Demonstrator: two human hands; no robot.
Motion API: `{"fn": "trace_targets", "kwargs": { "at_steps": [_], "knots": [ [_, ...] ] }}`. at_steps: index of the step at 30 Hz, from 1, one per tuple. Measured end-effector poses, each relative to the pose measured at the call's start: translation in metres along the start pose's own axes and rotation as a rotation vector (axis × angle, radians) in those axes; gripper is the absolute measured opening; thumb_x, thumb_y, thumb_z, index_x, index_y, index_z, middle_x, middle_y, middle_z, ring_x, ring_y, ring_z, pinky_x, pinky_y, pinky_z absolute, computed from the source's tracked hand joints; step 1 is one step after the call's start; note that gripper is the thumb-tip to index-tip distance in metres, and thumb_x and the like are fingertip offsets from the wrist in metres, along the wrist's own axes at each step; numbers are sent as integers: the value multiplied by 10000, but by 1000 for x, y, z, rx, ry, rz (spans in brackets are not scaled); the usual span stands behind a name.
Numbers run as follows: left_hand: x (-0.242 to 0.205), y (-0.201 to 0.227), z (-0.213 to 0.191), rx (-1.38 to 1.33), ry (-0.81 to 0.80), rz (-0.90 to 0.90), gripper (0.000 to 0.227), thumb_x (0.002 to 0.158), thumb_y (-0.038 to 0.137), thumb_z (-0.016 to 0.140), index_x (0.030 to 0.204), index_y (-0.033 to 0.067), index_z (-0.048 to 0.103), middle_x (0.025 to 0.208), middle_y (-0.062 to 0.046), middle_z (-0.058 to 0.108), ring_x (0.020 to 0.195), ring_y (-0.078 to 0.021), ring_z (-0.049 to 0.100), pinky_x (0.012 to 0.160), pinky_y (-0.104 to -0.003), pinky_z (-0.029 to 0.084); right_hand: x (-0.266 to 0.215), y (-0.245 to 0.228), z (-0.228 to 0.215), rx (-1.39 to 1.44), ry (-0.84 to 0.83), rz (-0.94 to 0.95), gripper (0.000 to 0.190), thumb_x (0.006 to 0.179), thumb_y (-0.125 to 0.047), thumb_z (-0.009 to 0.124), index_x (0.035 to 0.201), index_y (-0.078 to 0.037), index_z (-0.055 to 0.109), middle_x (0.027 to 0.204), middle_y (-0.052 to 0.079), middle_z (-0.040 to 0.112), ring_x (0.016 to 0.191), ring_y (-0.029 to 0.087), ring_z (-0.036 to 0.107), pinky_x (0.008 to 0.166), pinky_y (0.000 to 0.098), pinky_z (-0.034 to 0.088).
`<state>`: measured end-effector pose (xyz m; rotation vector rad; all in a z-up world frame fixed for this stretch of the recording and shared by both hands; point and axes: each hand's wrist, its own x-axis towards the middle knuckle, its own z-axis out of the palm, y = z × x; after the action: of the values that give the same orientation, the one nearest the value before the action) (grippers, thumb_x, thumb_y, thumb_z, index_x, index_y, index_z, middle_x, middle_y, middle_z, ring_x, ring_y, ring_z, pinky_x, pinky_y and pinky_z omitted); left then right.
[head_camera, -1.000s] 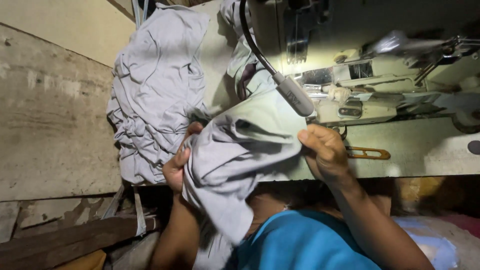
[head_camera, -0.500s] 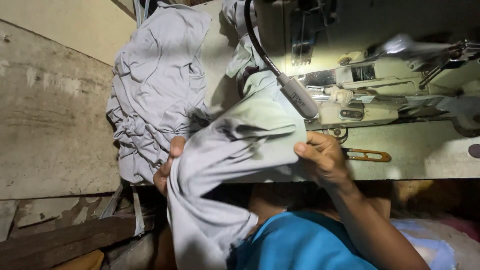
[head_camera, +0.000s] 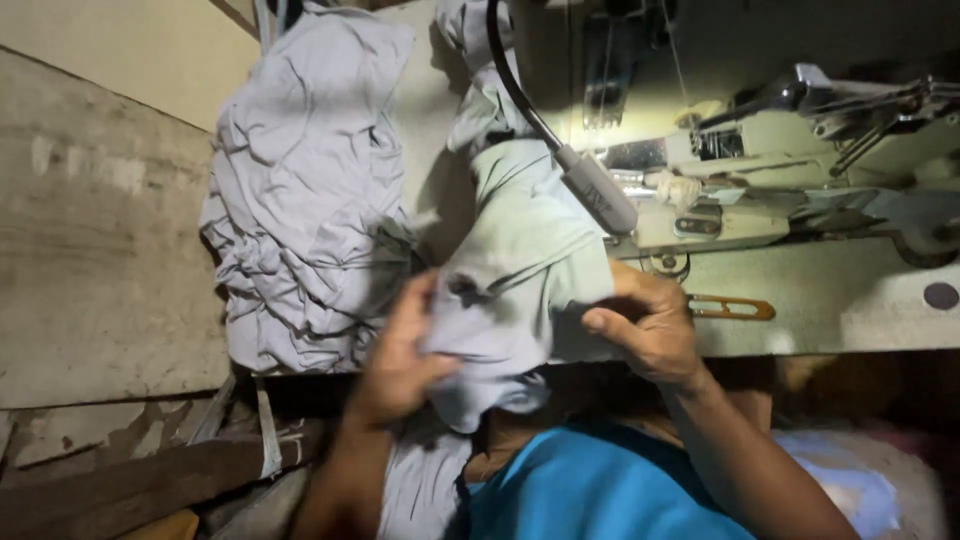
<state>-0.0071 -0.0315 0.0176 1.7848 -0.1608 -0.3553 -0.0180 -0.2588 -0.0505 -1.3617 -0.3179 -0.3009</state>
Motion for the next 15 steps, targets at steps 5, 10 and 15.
{"fn": "trace_targets", "kwargs": {
  "at_steps": [5,10,15],
  "knots": [
    [1,-24,-75,-57,-12,293,403,568,185,634,911,-10,553,944,-121,479,864,-170,485,776,-258,405,-22,32,2,414,137,-7,76,724,12,548,730,87,535,689,179,564,675,198,534,683,356,472],
    [20,-51,-72,-781,-169,373,206,601,96,478,750,-28,409,556,-114,413,414,-165,432,366,-258,375,-31,34,7,542,181,126,166,783,-29,490,625,22,485,476,52,415,467,90,394,458,203,378],
    [13,-21,-50,-799,-146,367,218,613,95,494,773,-28,411,596,-138,448,520,-187,476,459,-243,390,-10,5,20,519,216,186,156,804,-51,489,661,12,497,482,64,459,478,91,437,472,198,396]
  ]
}}
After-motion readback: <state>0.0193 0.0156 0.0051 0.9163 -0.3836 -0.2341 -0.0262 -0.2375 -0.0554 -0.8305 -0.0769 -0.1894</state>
